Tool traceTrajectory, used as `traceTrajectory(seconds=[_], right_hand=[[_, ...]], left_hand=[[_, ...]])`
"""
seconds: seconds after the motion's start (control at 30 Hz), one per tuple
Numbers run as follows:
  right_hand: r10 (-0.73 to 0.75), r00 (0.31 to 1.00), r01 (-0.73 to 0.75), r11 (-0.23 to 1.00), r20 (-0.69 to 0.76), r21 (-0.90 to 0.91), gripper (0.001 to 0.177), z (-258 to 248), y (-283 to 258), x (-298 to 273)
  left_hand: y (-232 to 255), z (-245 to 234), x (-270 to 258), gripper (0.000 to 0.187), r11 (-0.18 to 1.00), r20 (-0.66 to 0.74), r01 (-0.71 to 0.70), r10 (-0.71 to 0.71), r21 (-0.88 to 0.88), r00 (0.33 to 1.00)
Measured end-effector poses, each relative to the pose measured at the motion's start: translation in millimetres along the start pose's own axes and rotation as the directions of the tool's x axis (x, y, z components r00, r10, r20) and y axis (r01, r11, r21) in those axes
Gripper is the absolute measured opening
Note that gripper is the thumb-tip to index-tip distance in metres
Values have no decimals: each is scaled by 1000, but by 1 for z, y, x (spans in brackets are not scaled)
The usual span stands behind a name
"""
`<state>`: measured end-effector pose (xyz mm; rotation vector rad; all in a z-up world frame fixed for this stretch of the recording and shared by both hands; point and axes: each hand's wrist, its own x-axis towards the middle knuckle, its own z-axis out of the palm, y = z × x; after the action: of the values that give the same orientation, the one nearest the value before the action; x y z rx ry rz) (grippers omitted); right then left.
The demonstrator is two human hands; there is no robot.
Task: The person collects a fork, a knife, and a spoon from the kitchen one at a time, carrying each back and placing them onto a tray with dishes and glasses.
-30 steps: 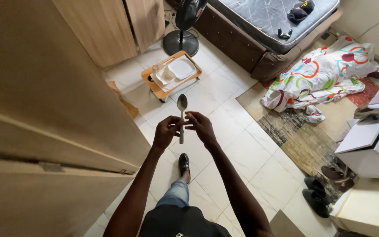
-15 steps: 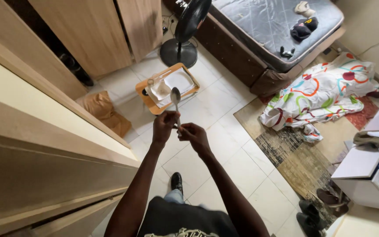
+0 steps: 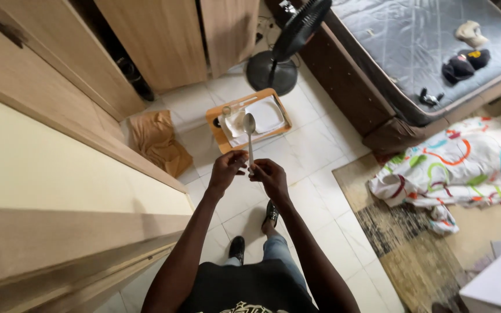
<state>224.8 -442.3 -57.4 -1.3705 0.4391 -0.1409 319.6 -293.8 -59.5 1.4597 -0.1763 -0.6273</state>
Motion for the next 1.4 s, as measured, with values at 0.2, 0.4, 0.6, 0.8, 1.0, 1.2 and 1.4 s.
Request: traceTrajectory(seconds=[0.2,0.4,0.6,0.8,1.0,1.2,1.4], right_hand=[[47,996,-43,998,81,-48,37,-18,8,73],[112,981,-92,988,160,-126,35,-46,27,155],[178,944,-136,977,278,-166,37,-67,42,212],[238,904,-197,969,356,-148,41,-71,77,254],[303,874,-269,953,381,-141,42,-64,141,295],[346,879,-326,938,327,-118,40,-46,236,333],[433,886,-417,900,164,-123,37,-25,337,374]], left_hand=[[-22,4,53,36,1000,-86,-24,22,-18,996],[-51,17,121,35,995,-226,-19,-4,-101,974],[-73,28,164,33,992,-352,50,-87,-114,932],[-96,21,197,35,986,-417,132,-163,-102,894],[-149,-2,236,32,964,-459,188,-257,-190,851],[-230,-43,281,25,943,-473,261,-330,-208,817],[-325,-83,337,26,909,-432,334,-413,-250,801]])
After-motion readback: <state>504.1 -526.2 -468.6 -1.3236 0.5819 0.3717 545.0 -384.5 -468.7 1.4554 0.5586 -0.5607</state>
